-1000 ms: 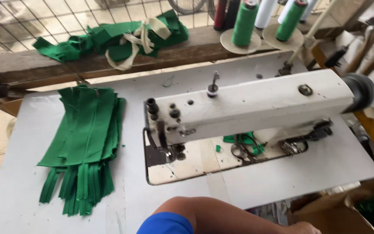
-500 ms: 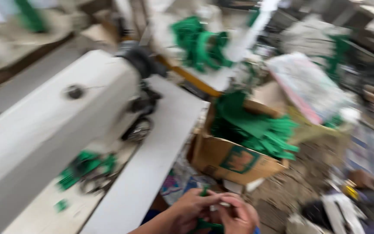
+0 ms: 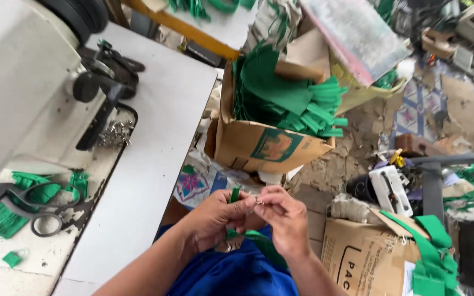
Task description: Manually assembling green fabric components, specifically attaching sliders to zipper tapes, at a sewing factory workstation.
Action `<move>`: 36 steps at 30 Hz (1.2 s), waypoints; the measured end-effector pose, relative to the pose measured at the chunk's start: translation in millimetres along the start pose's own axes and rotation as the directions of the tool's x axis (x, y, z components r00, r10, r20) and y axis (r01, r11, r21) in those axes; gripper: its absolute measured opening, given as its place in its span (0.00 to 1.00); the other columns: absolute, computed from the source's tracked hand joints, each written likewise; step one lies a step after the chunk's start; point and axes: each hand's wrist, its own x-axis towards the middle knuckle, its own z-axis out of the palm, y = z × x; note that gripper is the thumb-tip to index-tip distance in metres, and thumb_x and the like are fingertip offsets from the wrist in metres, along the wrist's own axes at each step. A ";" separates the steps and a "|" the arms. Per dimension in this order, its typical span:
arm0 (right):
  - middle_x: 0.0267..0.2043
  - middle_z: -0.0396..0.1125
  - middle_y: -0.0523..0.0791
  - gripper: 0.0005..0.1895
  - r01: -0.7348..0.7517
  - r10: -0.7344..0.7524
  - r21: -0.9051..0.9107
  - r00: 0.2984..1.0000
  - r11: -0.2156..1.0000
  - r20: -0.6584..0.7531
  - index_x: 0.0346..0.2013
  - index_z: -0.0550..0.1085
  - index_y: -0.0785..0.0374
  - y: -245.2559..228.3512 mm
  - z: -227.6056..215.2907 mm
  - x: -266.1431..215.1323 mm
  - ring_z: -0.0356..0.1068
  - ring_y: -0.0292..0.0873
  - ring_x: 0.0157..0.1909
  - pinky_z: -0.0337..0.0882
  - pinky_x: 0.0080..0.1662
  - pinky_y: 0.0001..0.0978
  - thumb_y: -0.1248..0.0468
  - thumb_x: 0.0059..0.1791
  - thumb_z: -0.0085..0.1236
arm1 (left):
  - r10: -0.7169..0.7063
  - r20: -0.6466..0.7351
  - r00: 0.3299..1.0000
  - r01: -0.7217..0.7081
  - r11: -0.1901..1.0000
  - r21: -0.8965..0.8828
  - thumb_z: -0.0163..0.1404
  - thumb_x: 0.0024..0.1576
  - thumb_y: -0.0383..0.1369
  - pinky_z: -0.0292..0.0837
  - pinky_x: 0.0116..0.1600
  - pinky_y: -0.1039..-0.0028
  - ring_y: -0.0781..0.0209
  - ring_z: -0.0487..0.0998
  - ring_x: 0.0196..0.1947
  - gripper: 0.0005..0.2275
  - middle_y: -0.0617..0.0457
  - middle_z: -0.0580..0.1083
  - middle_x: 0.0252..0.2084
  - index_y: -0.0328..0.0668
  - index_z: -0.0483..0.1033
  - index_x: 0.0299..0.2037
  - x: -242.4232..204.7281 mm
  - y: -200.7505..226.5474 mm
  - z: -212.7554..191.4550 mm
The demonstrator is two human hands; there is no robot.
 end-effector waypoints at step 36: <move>0.35 0.69 0.56 0.04 -0.447 0.434 0.342 0.893 0.827 0.117 0.33 0.72 0.74 -7.2 -29.3 27.2 0.68 0.42 0.28 0.70 0.28 0.28 0.74 0.46 0.49 | 0.237 -0.365 0.901 -0.097 0.927 0.362 0.54 0.60 0.25 0.80 0.32 0.72 0.64 0.78 0.30 0.07 0.43 0.80 0.29 0.29 0.84 0.43 2.9 5.5 28.4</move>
